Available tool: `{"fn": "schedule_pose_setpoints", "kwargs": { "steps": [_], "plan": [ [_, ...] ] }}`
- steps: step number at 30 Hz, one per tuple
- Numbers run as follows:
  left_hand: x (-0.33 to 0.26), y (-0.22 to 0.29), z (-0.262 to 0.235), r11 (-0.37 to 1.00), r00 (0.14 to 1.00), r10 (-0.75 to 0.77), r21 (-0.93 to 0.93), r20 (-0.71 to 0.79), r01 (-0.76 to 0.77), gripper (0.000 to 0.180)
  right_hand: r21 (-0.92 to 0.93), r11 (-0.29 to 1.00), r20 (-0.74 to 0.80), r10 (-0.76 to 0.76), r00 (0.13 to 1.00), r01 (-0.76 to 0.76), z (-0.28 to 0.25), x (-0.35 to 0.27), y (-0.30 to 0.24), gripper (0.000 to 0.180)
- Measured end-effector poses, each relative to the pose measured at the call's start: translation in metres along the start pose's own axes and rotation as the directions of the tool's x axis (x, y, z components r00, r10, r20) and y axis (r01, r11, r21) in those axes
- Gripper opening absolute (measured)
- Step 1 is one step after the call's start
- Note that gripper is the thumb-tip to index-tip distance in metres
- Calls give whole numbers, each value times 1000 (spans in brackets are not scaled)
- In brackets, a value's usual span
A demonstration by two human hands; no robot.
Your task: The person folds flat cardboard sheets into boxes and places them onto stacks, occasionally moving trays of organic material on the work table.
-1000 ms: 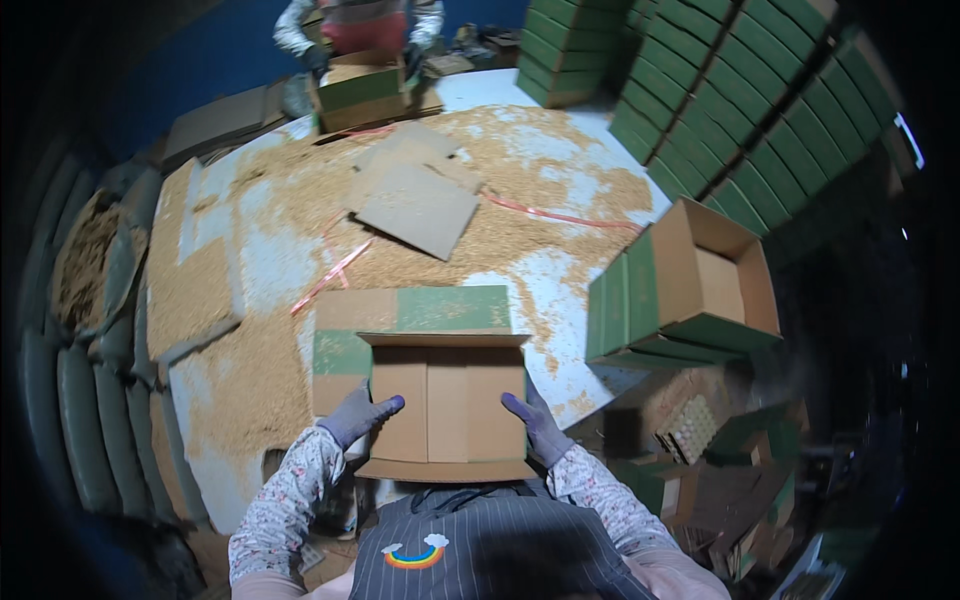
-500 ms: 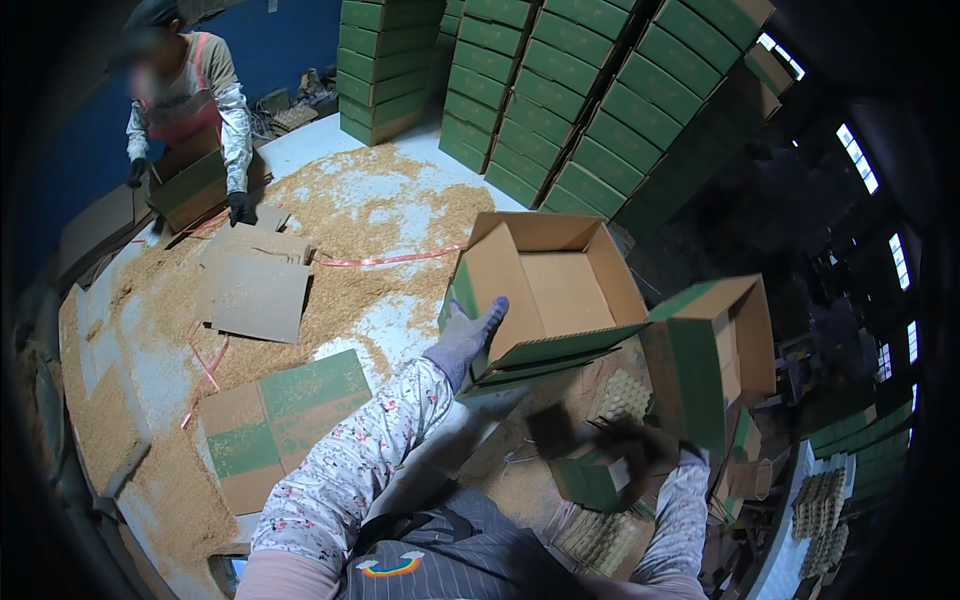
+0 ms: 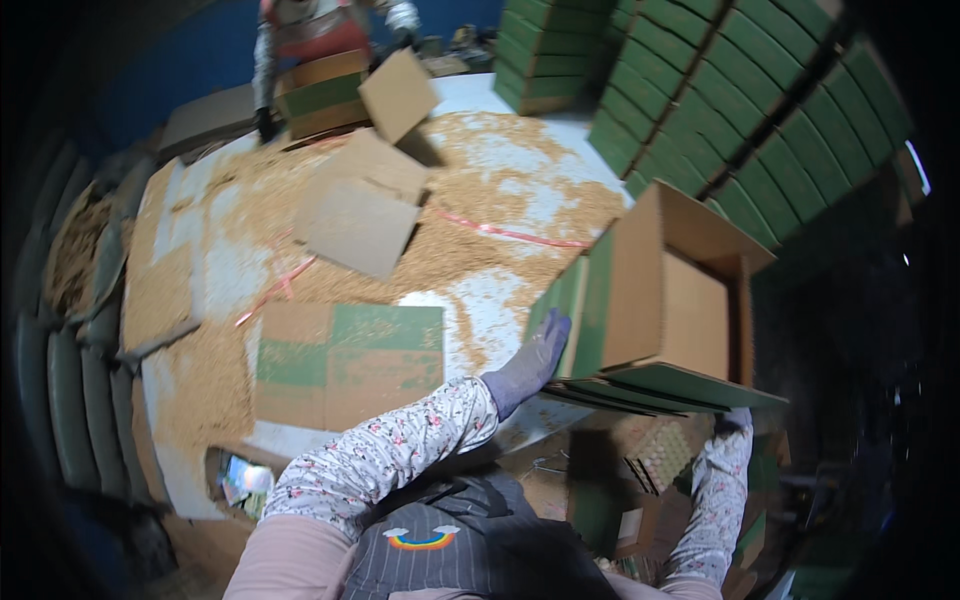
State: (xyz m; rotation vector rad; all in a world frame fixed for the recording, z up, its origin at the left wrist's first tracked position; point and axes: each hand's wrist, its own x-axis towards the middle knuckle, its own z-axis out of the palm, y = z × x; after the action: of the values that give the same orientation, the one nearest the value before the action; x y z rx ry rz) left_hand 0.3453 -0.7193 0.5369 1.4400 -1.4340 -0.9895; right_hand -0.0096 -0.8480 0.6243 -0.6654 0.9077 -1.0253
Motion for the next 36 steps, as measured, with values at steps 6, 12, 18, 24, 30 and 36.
{"fn": "schedule_pose_setpoints", "kwargs": {
  "steps": [6, 12, 18, 24, 30, 36],
  "plan": [
    [-192, -124, -140, 342, 758, -380, 681, -530, 648, 87, -650, 497, -275, 551, 788, -575, -51, -63, 176, 27],
    [-272, -117, -86, 714, 844, -533, 565, 57, 413, 93, -925, 370, 170, 209, 963, 83, 73, -20, 357, 53],
    [-310, -108, -115, 333, 954, -271, 917, -128, 218, 70, -823, 551, 113, 402, 909, -141, 139, 5, 319, 64],
    [-314, -59, -184, 430, 954, -99, 853, -283, 297, 48, -867, 292, 411, -41, 911, 404, 245, -15, 223, 45],
    [-273, 18, -288, 787, 891, -406, 419, -203, 454, 52, -238, -351, 962, 45, 270, 906, 323, -68, 242, 57],
    [-258, -8, -341, 835, 832, -549, 12, 86, 550, 56, -56, -273, 974, -227, -8, 960, 300, -44, 272, 37]
  ]
}}
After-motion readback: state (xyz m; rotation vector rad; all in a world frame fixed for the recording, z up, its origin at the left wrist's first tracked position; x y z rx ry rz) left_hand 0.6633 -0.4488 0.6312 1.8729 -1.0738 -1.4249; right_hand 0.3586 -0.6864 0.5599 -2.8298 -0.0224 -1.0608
